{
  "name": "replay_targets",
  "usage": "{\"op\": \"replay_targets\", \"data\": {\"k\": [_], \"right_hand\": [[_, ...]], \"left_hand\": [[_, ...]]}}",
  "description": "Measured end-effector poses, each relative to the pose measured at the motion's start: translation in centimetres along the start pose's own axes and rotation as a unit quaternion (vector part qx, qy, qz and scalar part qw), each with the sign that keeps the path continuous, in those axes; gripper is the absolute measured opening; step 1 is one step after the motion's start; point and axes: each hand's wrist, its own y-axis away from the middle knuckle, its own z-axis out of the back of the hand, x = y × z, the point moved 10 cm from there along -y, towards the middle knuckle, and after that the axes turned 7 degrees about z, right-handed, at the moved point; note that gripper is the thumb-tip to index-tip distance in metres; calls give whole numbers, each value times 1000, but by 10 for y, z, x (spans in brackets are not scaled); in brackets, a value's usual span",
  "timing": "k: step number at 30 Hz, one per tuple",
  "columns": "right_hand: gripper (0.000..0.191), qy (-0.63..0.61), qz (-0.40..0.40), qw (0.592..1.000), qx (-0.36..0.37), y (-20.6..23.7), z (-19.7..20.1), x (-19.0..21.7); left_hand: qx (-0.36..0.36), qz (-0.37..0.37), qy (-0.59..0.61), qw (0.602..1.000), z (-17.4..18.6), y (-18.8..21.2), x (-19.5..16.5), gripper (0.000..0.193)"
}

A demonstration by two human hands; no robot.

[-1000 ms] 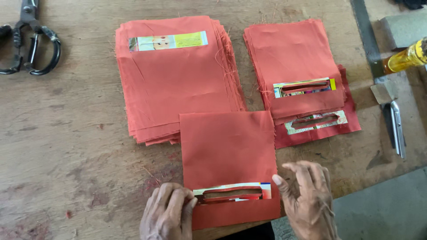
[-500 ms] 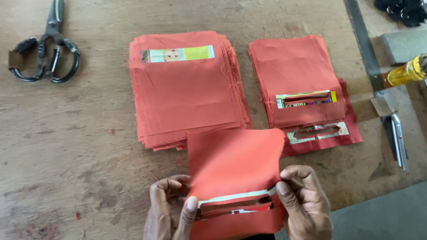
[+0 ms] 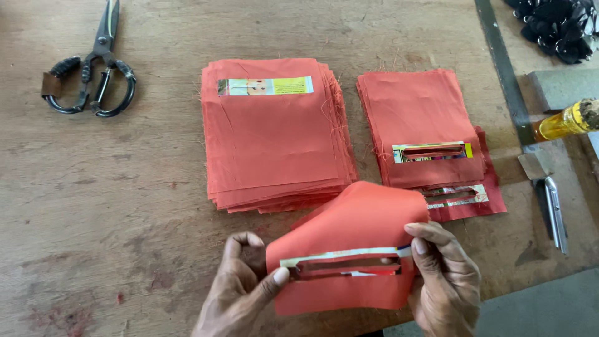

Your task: The person takes red fabric pieces with a horizontal slit, inserts a printed paper strip through the slit, folds the fabric over the strip, and stacks the finished piece on a pile on the workbench, repeating this for piece after piece.

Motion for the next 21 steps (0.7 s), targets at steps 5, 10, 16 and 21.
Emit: {"op": "replay_targets", "data": {"k": [5, 10, 16, 21], "right_hand": [[36, 46, -28, 996, 70, -10, -11, 0], [37, 137, -22, 986, 87, -20, -5, -2], [35, 171, 28, 982, 75, -29, -6, 4], [35, 246, 30, 966, 70, -24, -7, 11]], "left_hand": [[-49, -39, 84, 995, 8, -2, -27, 26], [-17, 41, 73, 996, 0, -11, -28, 20], [29, 89, 162, 982, -25, -19, -28, 30], [14, 70, 149, 986, -28, -21, -41, 35]]}}
